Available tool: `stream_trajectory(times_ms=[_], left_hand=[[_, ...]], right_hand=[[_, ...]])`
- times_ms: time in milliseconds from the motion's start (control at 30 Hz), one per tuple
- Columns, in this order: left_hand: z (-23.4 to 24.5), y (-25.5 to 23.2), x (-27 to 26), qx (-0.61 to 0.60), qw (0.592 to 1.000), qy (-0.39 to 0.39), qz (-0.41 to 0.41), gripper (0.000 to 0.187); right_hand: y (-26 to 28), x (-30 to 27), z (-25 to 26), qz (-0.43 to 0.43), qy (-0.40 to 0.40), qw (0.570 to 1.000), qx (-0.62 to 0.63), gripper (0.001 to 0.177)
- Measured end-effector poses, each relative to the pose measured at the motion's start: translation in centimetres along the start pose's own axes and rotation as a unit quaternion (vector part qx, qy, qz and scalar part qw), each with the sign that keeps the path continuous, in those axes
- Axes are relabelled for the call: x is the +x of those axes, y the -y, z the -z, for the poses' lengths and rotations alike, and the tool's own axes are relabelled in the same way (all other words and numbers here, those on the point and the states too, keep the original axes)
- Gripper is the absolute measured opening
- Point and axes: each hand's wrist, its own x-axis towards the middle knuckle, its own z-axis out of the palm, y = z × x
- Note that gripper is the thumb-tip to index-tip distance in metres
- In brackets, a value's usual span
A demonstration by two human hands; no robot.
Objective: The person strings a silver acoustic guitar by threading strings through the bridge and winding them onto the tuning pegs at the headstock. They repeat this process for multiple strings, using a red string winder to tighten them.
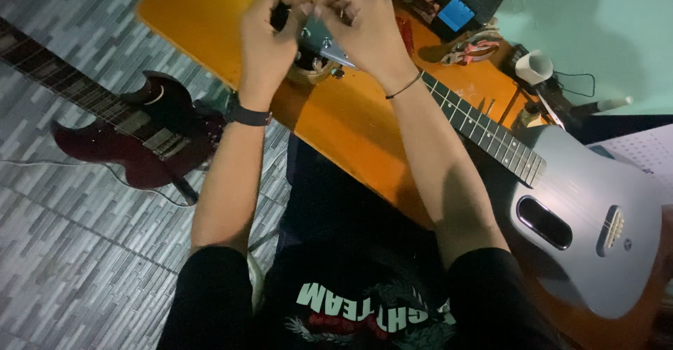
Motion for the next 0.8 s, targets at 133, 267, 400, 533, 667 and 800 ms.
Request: stream_trajectory(times_ms=[133,267,400,533,667,800], left_hand=[[0.4,-0.5,-0.2,0.011,1.0,0.002,0.008,0.007],[0.0,0.2,-0.3,0.038,0.996,-0.005,-0.08,0.007],[0.0,0.3,0.2,0.056,0.982,0.004,-0.181,0.011],[0.6,-0.7,0.3,0.041,0.983,0.008,-0.177,0.008],[0.7,-0.4,-0.3,0.094,0.98,-0.001,-0.178,0.008],[1.1,-1.6,-0.3,0.08,0.987,0.005,-0.137,0.01]], right_hand=[[-0.4,0.3,-0.4,0.002,0.001,1.0,0.019,0.01],[-1.8,-0.1,-0.2,-0.027,0.015,0.999,0.036,0.009],[-2.1,0.1,0.4,-0.062,0.024,0.988,0.141,0.007],[-0.8,0.4,0.3,-0.071,0.031,0.991,0.107,0.032],[0.2,0.6,-0.2,-0.002,0.029,0.996,0.079,0.008],[0.5,0.3,-0.9,0.012,-0.016,0.995,0.1,0.012]])
